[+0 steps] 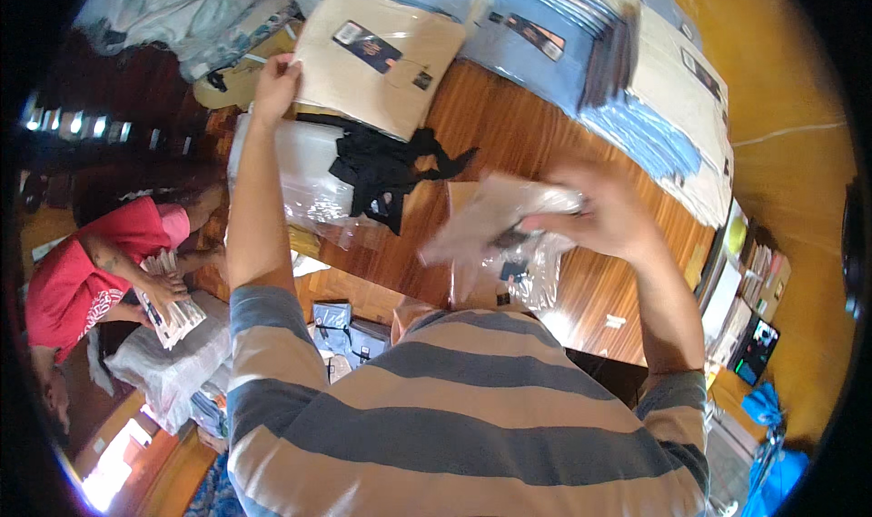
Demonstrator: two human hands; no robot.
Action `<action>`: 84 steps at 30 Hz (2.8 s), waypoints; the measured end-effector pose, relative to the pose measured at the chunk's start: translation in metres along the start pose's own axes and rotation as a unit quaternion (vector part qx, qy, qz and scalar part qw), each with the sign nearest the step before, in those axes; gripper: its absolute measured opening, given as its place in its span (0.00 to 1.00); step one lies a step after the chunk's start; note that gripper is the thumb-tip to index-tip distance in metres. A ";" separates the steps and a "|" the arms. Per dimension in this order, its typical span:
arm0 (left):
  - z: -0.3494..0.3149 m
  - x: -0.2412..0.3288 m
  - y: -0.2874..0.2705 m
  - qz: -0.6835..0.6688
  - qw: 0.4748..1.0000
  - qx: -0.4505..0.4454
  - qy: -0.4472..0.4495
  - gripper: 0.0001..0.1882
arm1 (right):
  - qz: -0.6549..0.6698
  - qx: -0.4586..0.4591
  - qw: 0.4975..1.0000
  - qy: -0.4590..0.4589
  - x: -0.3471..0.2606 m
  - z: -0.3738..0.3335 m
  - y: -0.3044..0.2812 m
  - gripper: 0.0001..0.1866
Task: The person organizes packaged shirts on a wooden table. They pick up individual shirts, place them in neat stacks, and occasionally adjust the arrangement. The shirts are in plastic packaging and come in light blue and beige colors.
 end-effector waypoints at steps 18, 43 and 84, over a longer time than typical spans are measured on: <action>0.028 0.048 0.023 0.095 0.970 -0.202 -0.099 0.34 | 0.473 0.495 0.692 0.231 0.131 0.236 0.175 0.43; -0.182 0.099 0.122 -0.494 0.838 -0.027 -0.228 0.37 | -0.081 -0.115 0.990 0.014 -0.010 0.002 0.032 0.24; -0.120 0.158 0.050 -0.374 0.916 0.147 0.001 0.15 | 0.463 0.310 0.819 0.134 0.059 0.192 0.048 0.24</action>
Point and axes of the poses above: each hand's wrist, its own z-axis towards the middle knuckle, its own y-axis out of the palm, x = y × z, the point moved 8 cm from there along z, towards the middle knuckle, and after that the axes turned 2 degrees about z, right-handed, at the moved point
